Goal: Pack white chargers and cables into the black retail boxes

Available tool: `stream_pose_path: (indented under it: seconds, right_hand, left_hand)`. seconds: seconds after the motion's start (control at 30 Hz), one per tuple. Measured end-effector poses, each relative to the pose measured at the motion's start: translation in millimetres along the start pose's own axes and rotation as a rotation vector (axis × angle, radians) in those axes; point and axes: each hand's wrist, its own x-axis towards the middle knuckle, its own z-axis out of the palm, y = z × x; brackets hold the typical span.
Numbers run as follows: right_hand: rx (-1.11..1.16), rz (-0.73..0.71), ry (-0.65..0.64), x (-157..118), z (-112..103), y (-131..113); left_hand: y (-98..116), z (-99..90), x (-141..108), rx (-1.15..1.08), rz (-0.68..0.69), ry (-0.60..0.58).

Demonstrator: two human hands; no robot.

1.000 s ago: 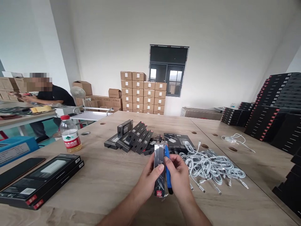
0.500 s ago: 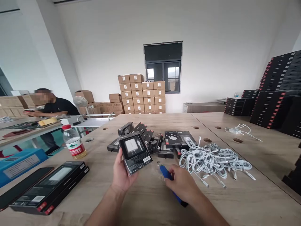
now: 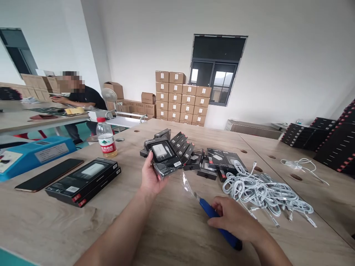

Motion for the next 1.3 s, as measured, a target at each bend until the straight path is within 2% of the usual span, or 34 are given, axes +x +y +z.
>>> stream_pose_path:
  seconds: [0.13, 0.33, 0.47, 0.67, 0.87, 0.97, 1.13, 1.3]
  right_hand:
    - [0.138, -0.017, -0.116, -5, -15, 3]
    - [0.044, 0.056, -0.189, -16, -23, 6]
    - [-0.015, 0.058, -0.158, -17, -22, 8]
    - [0.02, -0.015, -0.106, -13, -23, 5]
    - [0.007, -0.078, 0.014, -12, -25, 5]
    - [0.044, -0.097, 0.0, -13, -28, 6]
    - [0.082, -0.088, 0.024, -13, -32, 7]
    - [0.038, -0.049, 0.089, -12, -39, 13]
  left_hand:
    - [5, 0.6, 1, -0.097, 0.092, 0.08]
    - [13, -0.4, 2, -0.224, 0.194, 0.167]
    - [16, -0.8, 2, -0.249, 0.189, 0.157]
    - [21, -10.5, 9, -0.264, 0.224, 0.189]
    - [28, -16.5, 15, -0.219, 0.24, 0.233]
    - [30, -16.1, 16, -0.213, 0.272, 0.238]
    - [33, -15.8, 17, -0.193, 0.321, 0.251]
    - [47, -24.4, 21, -0.178, 0.396, 0.225]
